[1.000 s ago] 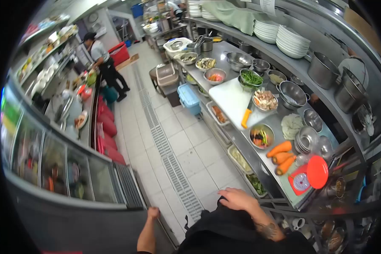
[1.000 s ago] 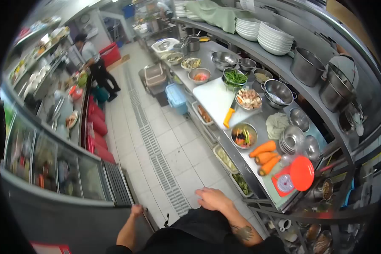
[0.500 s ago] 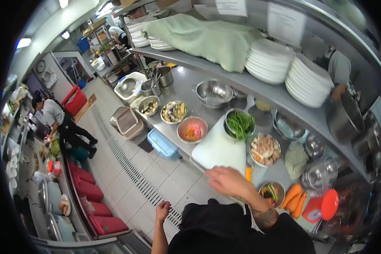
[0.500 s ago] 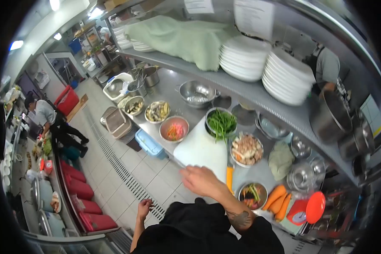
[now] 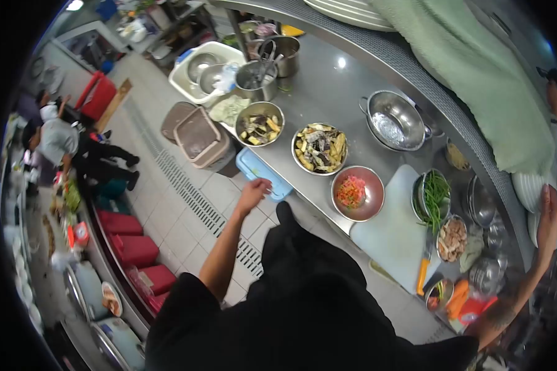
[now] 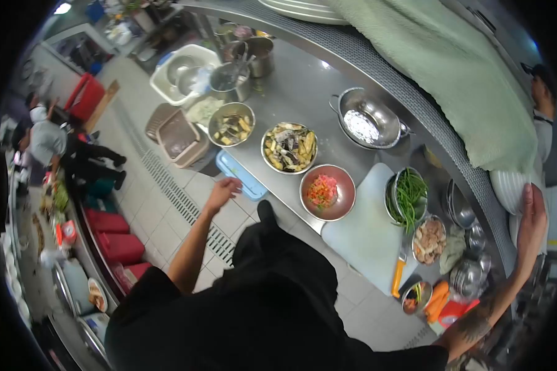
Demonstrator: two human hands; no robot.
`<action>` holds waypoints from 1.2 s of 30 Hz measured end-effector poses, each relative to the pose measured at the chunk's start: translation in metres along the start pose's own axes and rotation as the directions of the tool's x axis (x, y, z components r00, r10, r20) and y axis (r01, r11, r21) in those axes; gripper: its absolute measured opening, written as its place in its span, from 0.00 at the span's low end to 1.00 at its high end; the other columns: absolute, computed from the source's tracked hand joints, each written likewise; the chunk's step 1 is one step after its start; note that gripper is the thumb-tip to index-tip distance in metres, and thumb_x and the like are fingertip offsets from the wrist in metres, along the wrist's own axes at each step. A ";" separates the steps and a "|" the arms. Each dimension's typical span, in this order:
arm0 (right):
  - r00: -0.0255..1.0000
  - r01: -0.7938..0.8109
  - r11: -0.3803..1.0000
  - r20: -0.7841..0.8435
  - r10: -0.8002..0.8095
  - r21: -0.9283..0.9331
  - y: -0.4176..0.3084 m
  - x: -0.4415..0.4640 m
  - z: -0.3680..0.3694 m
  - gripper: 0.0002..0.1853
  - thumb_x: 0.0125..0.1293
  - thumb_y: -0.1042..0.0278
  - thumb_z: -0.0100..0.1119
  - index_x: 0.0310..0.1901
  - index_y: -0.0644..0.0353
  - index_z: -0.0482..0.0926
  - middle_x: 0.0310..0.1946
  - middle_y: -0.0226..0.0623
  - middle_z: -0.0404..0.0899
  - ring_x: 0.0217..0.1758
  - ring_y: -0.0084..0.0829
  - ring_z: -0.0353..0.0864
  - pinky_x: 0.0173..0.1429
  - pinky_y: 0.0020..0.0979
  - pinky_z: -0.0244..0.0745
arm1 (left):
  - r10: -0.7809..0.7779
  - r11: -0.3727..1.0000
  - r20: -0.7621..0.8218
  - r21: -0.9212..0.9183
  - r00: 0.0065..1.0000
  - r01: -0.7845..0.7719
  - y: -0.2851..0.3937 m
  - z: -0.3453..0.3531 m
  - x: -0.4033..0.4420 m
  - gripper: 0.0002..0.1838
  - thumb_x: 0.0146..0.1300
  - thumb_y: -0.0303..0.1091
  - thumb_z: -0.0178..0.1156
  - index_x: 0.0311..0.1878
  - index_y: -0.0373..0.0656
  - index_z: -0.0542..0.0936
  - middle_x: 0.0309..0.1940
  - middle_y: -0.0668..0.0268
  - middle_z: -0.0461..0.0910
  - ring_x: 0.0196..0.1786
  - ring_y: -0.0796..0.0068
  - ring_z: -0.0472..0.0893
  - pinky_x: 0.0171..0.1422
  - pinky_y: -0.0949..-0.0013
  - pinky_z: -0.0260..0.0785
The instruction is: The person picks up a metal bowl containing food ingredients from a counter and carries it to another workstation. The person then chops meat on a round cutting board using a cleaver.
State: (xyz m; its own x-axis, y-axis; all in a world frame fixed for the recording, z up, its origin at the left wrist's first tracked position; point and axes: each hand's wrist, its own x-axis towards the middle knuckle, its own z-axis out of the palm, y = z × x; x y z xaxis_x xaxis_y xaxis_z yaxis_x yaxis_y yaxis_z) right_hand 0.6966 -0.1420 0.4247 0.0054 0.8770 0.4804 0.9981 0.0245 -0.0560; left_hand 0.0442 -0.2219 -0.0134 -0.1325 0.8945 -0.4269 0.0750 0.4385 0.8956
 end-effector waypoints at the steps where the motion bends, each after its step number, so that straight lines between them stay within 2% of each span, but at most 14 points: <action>1: 0.991 -0.075 0.997 0.107 0.074 0.005 0.006 0.003 -0.004 0.22 0.75 0.53 0.47 0.56 0.65 0.74 0.42 0.45 0.79 0.42 0.33 0.74 0.51 0.29 0.68 | -0.055 0.998 0.023 -0.024 0.998 0.055 0.018 -0.008 0.009 0.14 0.69 0.37 0.50 0.49 0.40 0.79 0.41 0.66 0.82 0.42 0.75 0.81 0.42 0.73 0.71; 4: 0.970 -0.134 0.981 0.183 0.159 -0.140 0.012 0.007 -0.015 0.21 0.75 0.53 0.47 0.53 0.66 0.74 0.34 0.44 0.78 0.36 0.29 0.71 0.45 0.27 0.68 | -0.091 0.996 0.147 0.007 0.985 0.091 0.040 -0.020 0.039 0.14 0.68 0.37 0.51 0.49 0.39 0.78 0.42 0.65 0.82 0.42 0.74 0.82 0.43 0.72 0.71; 9: 0.988 -0.123 0.986 0.075 0.131 -0.112 0.017 0.001 -0.021 0.20 0.73 0.56 0.50 0.53 0.67 0.74 0.35 0.46 0.78 0.35 0.29 0.71 0.42 0.28 0.68 | -0.165 0.975 0.413 -0.071 0.896 0.212 0.060 0.012 0.065 0.16 0.68 0.37 0.54 0.55 0.41 0.75 0.46 0.63 0.80 0.44 0.71 0.82 0.45 0.69 0.73; 15: 0.984 -0.125 0.967 0.100 0.150 -0.222 0.035 0.005 -0.017 0.26 0.71 0.56 0.56 0.60 0.70 0.70 0.41 0.49 0.80 0.45 0.34 0.80 0.50 0.33 0.72 | -0.146 0.948 0.397 -0.207 0.906 0.243 0.065 0.030 0.063 0.19 0.68 0.40 0.54 0.58 0.42 0.72 0.46 0.63 0.78 0.44 0.70 0.82 0.44 0.69 0.73; 17: 0.974 -0.223 0.973 0.060 0.220 0.056 0.079 0.001 -0.009 0.22 0.69 0.67 0.57 0.60 0.72 0.70 0.40 0.45 0.81 0.46 0.28 0.79 0.48 0.28 0.75 | -0.123 0.921 0.376 -0.301 0.918 0.246 0.053 0.016 0.067 0.17 0.69 0.43 0.54 0.53 0.42 0.74 0.43 0.64 0.80 0.44 0.69 0.82 0.45 0.67 0.73; 19: 0.963 -0.255 0.917 -0.006 0.270 0.307 0.081 -0.007 -0.003 0.23 0.68 0.70 0.58 0.60 0.74 0.69 0.49 0.49 0.77 0.51 0.31 0.79 0.54 0.29 0.76 | -0.159 0.916 0.349 -0.298 0.924 0.270 0.036 -0.001 0.072 0.20 0.67 0.49 0.57 0.53 0.43 0.75 0.45 0.63 0.81 0.44 0.70 0.82 0.44 0.68 0.73; 21: 0.977 -0.210 0.978 -0.038 0.210 -0.009 0.003 -0.003 -0.020 0.23 0.66 0.66 0.60 0.58 0.72 0.72 0.51 0.50 0.79 0.53 0.35 0.78 0.57 0.35 0.73 | -0.184 0.935 0.354 -0.225 0.917 0.275 0.040 -0.010 0.069 0.23 0.66 0.50 0.58 0.55 0.43 0.75 0.47 0.62 0.82 0.45 0.69 0.82 0.45 0.68 0.72; 23: 0.980 -0.196 0.973 -0.066 0.189 -0.121 -0.025 0.003 -0.032 0.22 0.65 0.65 0.61 0.55 0.71 0.74 0.48 0.50 0.81 0.52 0.37 0.79 0.57 0.35 0.72 | -0.176 0.931 0.393 -0.232 0.902 0.282 0.043 -0.010 0.070 0.22 0.66 0.47 0.58 0.55 0.41 0.74 0.45 0.61 0.82 0.44 0.67 0.83 0.44 0.67 0.74; 24: 0.975 -0.206 0.973 -0.060 0.213 0.101 -0.035 0.005 -0.034 0.21 0.64 0.65 0.62 0.53 0.72 0.75 0.45 0.50 0.81 0.49 0.38 0.80 0.54 0.35 0.73 | -0.170 0.931 0.418 -0.228 0.892 0.284 0.036 -0.008 0.074 0.22 0.66 0.46 0.57 0.56 0.41 0.73 0.46 0.59 0.81 0.46 0.64 0.82 0.46 0.65 0.74; 27: 0.978 -0.190 0.978 -0.065 0.196 0.092 -0.059 0.007 -0.047 0.17 0.63 0.67 0.62 0.50 0.69 0.76 0.39 0.51 0.80 0.42 0.40 0.80 0.48 0.37 0.73 | -0.174 0.938 0.416 -0.206 0.892 0.279 0.044 0.003 0.077 0.22 0.66 0.45 0.54 0.57 0.40 0.72 0.47 0.56 0.79 0.47 0.60 0.82 0.48 0.61 0.73; 32: 0.984 -0.126 0.987 -0.116 0.137 0.095 -0.055 0.004 -0.039 0.18 0.64 0.68 0.61 0.52 0.69 0.75 0.42 0.53 0.80 0.44 0.42 0.80 0.49 0.37 0.73 | -0.157 0.924 0.402 -0.263 0.902 0.278 0.047 0.023 0.071 0.20 0.67 0.45 0.57 0.53 0.40 0.72 0.43 0.58 0.80 0.43 0.61 0.83 0.45 0.64 0.74; 33: 0.981 -0.046 0.996 -0.191 0.031 -0.079 -0.046 0.002 -0.037 0.18 0.64 0.68 0.61 0.54 0.68 0.75 0.42 0.51 0.81 0.43 0.42 0.79 0.49 0.37 0.72 | -0.152 0.910 0.365 -0.310 0.918 0.274 0.040 0.024 0.072 0.19 0.67 0.44 0.57 0.53 0.40 0.72 0.42 0.58 0.80 0.43 0.61 0.83 0.45 0.63 0.75; 35: 0.962 -0.252 0.959 -0.078 0.263 0.127 -0.061 0.005 -0.042 0.21 0.65 0.70 0.59 0.60 0.63 0.72 0.36 0.37 0.76 0.38 0.27 0.72 0.48 0.30 0.71 | -0.039 0.879 0.365 -0.429 0.930 0.205 -0.003 0.029 0.094 0.19 0.68 0.43 0.56 0.53 0.39 0.71 0.41 0.58 0.79 0.41 0.62 0.83 0.47 0.60 0.76; 36: 0.987 -0.136 0.991 -0.085 0.137 0.021 -0.053 0.004 -0.042 0.22 0.67 0.71 0.58 0.62 0.61 0.71 0.35 0.33 0.73 0.38 0.23 0.68 0.46 0.26 0.70 | -0.106 0.879 0.286 -0.420 0.952 0.224 0.009 0.039 0.086 0.18 0.68 0.42 0.55 0.53 0.38 0.71 0.41 0.57 0.78 0.40 0.63 0.82 0.49 0.59 0.76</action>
State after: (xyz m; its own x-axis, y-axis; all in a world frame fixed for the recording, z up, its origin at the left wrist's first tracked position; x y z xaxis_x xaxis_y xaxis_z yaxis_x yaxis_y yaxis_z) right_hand 0.6465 -0.1593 0.4663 0.1473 0.8280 0.5410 0.9867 -0.0849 -0.1388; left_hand 0.0716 -0.1377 -0.0468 0.1482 0.8304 -0.5371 -0.3789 0.5493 0.7447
